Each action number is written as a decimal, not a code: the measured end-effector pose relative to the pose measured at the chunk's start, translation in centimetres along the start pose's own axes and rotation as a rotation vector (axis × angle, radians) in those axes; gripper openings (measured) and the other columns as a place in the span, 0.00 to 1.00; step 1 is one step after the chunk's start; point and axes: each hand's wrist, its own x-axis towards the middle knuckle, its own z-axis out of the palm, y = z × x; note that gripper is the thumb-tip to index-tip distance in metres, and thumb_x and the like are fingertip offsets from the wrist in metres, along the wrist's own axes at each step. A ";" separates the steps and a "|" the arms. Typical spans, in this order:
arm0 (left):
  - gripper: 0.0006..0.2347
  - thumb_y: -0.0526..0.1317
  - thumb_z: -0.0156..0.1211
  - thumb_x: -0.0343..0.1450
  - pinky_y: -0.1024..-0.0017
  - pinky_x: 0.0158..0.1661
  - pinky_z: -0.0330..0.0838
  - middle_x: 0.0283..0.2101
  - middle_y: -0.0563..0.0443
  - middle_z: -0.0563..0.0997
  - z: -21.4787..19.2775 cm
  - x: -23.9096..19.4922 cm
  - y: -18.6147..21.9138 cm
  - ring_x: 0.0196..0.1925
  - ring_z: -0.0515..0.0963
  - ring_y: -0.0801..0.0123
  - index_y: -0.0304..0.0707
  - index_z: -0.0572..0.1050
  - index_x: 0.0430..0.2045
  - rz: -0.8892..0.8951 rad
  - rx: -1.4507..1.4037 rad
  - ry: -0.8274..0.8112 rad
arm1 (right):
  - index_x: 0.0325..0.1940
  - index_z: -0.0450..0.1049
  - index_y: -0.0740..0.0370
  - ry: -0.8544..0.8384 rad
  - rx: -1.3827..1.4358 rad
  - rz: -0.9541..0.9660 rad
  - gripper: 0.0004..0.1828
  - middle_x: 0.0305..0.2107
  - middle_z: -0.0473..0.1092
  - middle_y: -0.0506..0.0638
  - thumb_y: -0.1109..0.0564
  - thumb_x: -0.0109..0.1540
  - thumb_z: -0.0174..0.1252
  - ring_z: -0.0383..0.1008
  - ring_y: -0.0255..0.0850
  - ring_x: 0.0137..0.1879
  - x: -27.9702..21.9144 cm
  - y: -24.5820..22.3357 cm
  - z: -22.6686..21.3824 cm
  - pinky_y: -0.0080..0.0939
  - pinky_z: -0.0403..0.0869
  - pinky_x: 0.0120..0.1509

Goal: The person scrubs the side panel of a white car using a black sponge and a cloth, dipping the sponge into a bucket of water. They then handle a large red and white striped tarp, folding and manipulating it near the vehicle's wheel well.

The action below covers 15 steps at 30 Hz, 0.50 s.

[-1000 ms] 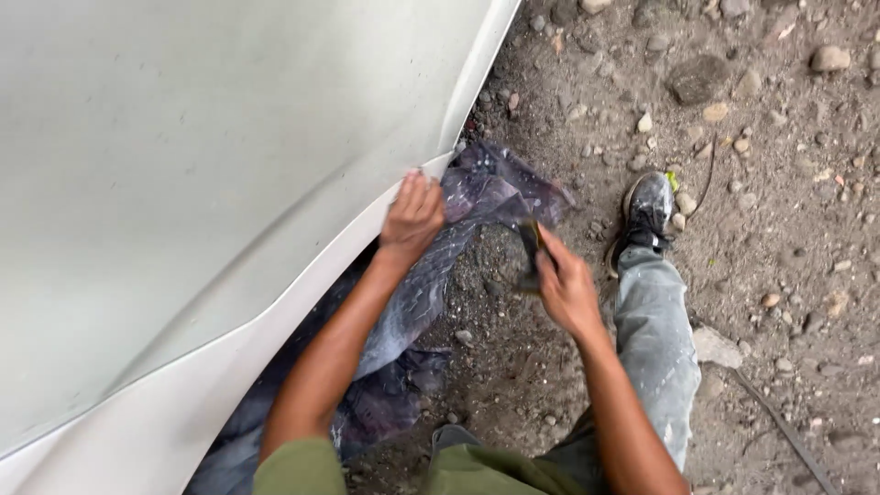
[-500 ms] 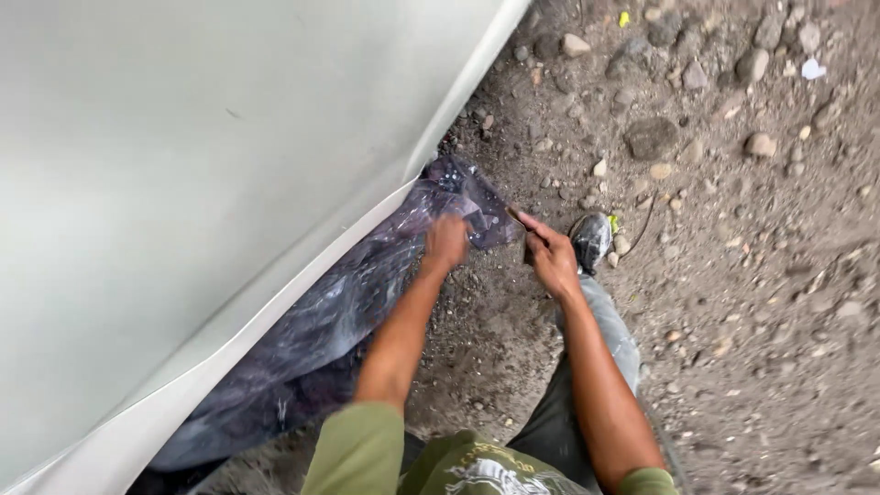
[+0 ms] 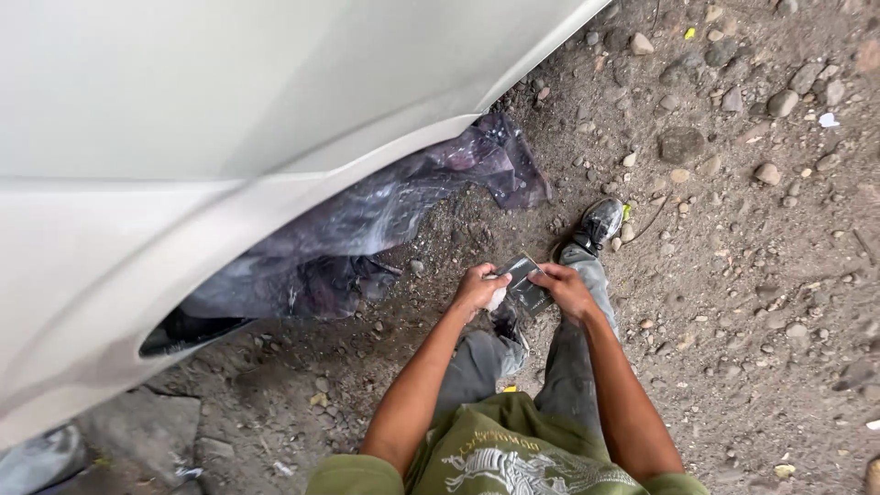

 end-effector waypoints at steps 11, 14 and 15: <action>0.10 0.42 0.68 0.69 0.74 0.31 0.71 0.31 0.55 0.82 5.1 -15.7 -9.0 0.29 0.79 0.75 0.35 0.81 0.36 -0.003 -0.735 0.130 | 0.43 0.76 0.65 0.246 0.058 -0.029 0.12 0.33 0.78 0.47 0.59 0.59 0.70 0.78 0.33 0.35 -13.8 3.5 6.5 0.33 0.79 0.38; 0.09 0.43 0.68 0.69 0.76 0.34 0.74 0.33 0.55 0.84 8.0 -17.9 -11.4 0.32 0.82 0.76 0.37 0.81 0.36 -0.074 -0.847 0.166 | 0.44 0.77 0.61 0.175 -0.136 0.083 0.14 0.34 0.78 0.45 0.59 0.55 0.70 0.79 0.33 0.36 -15.9 2.4 7.0 0.37 0.79 0.37; 0.11 0.44 0.68 0.70 0.73 0.30 0.71 0.30 0.54 0.82 9.0 -17.8 -12.7 0.28 0.79 0.74 0.35 0.80 0.34 -0.024 -0.909 0.141 | 0.43 0.78 0.65 0.096 -0.258 0.029 0.14 0.33 0.78 0.49 0.57 0.57 0.72 0.77 0.35 0.35 -16.0 2.1 6.3 0.38 0.77 0.36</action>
